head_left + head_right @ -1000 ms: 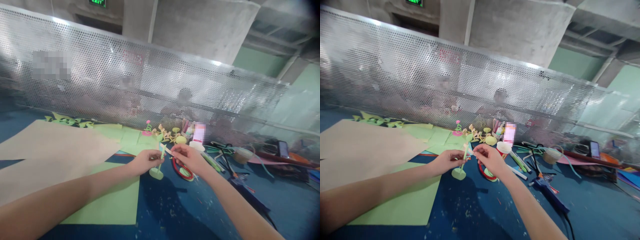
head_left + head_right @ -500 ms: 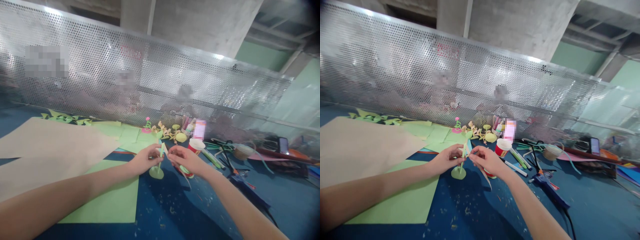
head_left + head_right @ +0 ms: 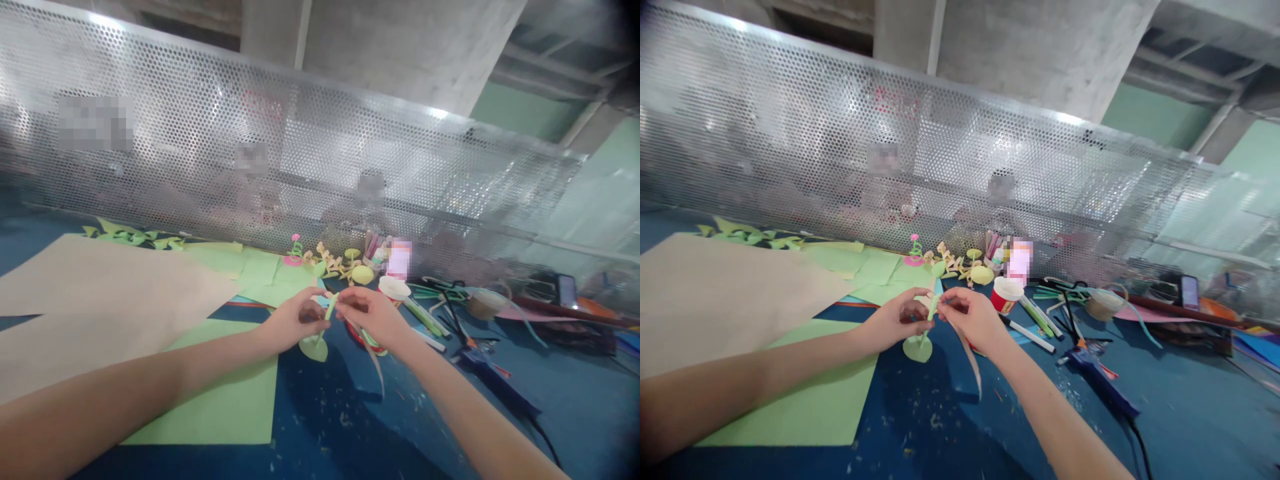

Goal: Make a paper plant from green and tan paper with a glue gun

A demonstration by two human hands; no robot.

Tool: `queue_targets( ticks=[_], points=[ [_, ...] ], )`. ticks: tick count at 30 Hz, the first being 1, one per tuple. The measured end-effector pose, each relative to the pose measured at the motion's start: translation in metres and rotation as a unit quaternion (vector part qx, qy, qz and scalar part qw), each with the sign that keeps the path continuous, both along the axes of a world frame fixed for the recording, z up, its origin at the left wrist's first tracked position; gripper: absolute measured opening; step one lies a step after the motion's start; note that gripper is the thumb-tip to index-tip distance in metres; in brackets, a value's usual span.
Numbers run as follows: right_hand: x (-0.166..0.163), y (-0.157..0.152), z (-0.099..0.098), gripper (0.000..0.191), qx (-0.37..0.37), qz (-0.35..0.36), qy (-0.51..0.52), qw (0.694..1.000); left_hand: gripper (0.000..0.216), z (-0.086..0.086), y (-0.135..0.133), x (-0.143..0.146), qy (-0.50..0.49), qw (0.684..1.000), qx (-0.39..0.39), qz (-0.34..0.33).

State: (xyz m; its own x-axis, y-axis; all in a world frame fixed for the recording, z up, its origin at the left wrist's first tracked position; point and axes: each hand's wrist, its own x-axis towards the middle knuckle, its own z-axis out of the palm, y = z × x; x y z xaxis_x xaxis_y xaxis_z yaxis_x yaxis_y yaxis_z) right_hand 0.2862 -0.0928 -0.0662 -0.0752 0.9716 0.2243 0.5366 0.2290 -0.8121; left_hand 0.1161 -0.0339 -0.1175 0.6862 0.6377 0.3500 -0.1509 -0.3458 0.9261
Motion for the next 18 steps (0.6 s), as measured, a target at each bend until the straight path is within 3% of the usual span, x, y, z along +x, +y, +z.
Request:
queue_targets(
  ticks=[11, 18],
  points=[
    [0.001, -0.005, 0.008, 0.019, -0.036, 0.033, -0.012, 0.999, 0.048, -0.007, 0.004, 0.002, 0.011, 0.999, 0.006, 0.030],
    [0.008, -0.024, 0.031, 0.012, -0.185, 0.094, -0.016, 0.978, 0.051, -0.007, 0.003, 0.001, 0.028, 0.998, -0.005, 0.053]
  ],
)
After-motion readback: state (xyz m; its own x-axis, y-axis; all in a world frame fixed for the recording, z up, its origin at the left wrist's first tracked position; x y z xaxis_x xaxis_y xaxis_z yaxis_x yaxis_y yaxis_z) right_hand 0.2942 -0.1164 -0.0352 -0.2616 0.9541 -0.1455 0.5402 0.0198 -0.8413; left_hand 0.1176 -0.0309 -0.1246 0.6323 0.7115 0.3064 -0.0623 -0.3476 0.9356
